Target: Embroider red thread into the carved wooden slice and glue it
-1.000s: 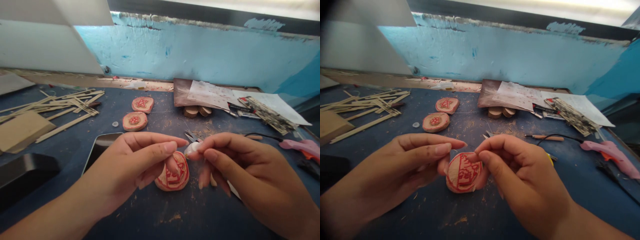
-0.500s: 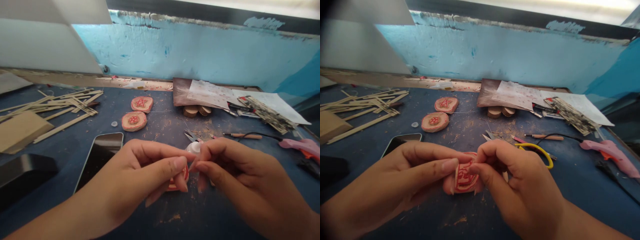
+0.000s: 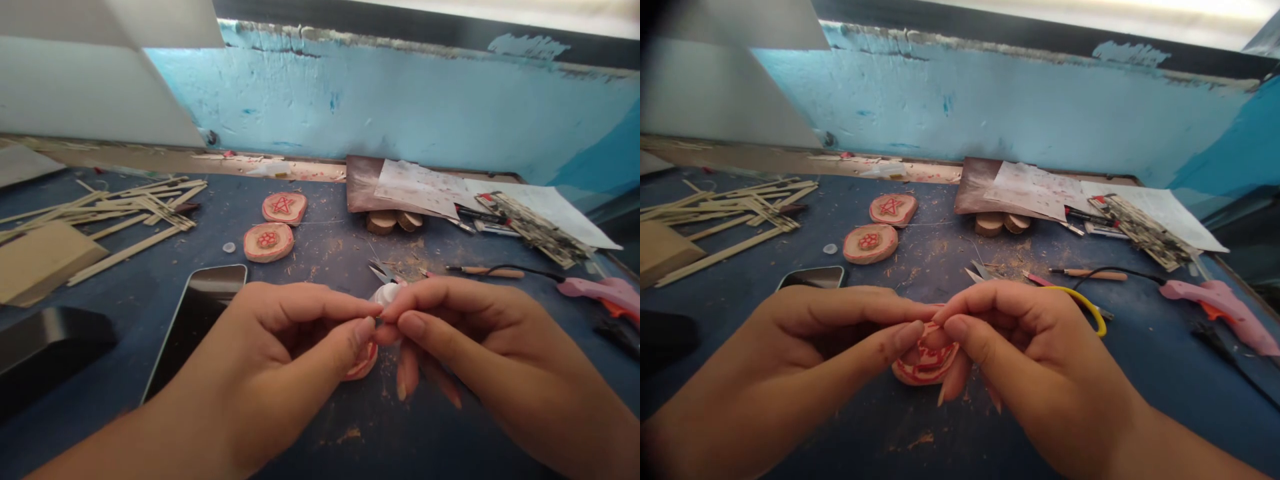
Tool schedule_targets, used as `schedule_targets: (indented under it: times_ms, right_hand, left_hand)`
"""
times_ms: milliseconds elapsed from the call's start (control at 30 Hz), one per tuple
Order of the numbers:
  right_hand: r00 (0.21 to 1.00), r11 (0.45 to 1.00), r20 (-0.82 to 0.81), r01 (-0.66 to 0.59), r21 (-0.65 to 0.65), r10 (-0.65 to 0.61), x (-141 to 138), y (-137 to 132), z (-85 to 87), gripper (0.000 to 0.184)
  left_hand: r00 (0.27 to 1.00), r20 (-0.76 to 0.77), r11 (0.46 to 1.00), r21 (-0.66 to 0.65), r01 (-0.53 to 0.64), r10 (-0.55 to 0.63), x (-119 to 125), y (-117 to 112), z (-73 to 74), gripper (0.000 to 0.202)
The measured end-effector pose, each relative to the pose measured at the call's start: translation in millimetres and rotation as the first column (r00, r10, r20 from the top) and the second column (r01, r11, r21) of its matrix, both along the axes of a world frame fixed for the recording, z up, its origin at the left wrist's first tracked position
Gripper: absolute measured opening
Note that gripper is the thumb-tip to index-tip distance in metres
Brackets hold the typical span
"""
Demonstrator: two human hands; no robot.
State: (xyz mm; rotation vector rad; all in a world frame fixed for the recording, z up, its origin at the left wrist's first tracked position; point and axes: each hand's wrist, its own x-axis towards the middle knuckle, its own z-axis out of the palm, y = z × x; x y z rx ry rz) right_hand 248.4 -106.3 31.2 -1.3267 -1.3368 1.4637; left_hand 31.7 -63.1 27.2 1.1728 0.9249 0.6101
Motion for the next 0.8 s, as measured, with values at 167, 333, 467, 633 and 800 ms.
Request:
schedule_targets:
  times_ms: [167, 333, 467, 633, 800]
  right_hand:
    - [0.999, 0.998, -0.035, 0.003, 0.061, -0.001, -4.9, 2.1, 0.7, 0.013]
    - [1.000, 0.991, 0.019, 0.007, 0.135, -0.010, -5.4, -0.7, -1.3, 0.016]
    - [0.999, 0.975, 0.048, -0.012, 0.221, 0.001, -4.3, -3.2, -3.1, 0.026]
    - [0.999, 0.949, 0.023, -0.048, 0.311, 0.043, -7.2, -1.0, -1.4, 0.043]
    - [0.983, 0.999, -0.182, 0.000, 0.051, 0.010, -8.4, 0.5, -2.9, 0.028]
  left_hand:
    - [0.999, -0.031, 0.997, 0.070, -0.010, 0.013, 3.3, -0.6, 0.1, 0.010]
    - [1.000, 0.031, 0.998, -0.067, 0.007, -0.004, 4.1, 1.8, -2.3, 0.012]
    - [0.998, 0.053, 0.983, -0.185, -0.018, 0.028, 2.6, 4.8, -6.0, 0.012]
    - [0.983, 0.179, 0.961, -0.278, 0.003, 0.049, 0.3, 8.5, -13.5, 0.009]
    - [0.982, 0.183, 0.963, -0.269, -0.004, 0.055, -0.4, 7.3, -8.5, 0.008]
